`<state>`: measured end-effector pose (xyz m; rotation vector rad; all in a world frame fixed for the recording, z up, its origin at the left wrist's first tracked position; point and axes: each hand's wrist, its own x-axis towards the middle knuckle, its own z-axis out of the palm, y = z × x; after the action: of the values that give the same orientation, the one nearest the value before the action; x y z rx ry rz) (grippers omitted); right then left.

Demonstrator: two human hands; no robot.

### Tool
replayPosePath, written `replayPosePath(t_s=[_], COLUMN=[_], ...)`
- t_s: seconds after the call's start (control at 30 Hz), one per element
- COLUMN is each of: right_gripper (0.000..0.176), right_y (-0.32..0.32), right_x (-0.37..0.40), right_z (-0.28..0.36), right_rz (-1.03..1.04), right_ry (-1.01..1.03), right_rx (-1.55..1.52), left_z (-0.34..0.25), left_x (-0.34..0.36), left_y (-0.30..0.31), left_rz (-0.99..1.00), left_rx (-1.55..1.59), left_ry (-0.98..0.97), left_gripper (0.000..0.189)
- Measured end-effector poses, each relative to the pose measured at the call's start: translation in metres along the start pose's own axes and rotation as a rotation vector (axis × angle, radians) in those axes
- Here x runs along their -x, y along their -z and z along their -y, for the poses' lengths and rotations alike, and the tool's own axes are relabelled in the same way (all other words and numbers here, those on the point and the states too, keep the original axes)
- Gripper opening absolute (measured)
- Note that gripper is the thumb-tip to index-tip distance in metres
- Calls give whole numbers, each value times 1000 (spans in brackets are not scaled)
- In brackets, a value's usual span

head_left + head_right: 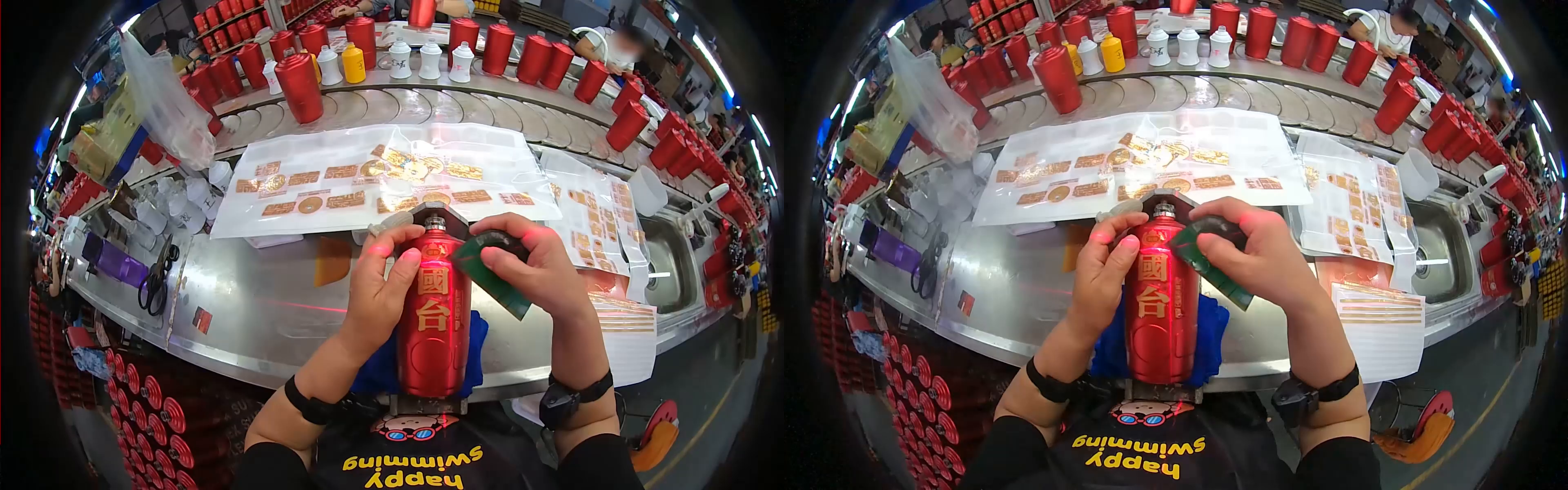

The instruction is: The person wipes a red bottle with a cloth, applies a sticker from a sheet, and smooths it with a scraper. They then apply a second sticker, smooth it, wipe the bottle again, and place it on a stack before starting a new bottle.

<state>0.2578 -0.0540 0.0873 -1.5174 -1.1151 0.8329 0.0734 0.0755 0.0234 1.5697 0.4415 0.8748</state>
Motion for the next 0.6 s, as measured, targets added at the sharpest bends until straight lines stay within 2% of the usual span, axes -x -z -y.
replayPosePath(t_s=[0.27, 0.37, 0.47, 0.6], right_gripper=[27, 27, 27, 27], right_y=[0, -6, -8, -5], right_x=[-6, -6, -6, -3], right_z=[2, 4, 4, 3], right_rz=[-20, 23, 32, 36], right_ry=[29, 40, 83, 105], right_rx=[28, 23, 23, -37], left_z=[2, -1, -7, -20], left_x=[-3, -5, -8, -14], left_y=[3, 3, 2, 9], left_rz=[-19, 16, 72, 198], left_rx=[-41, -47, -78, -110], left_ry=[-44, -27, -102, -67], left_gripper=[29, 29, 29, 24])
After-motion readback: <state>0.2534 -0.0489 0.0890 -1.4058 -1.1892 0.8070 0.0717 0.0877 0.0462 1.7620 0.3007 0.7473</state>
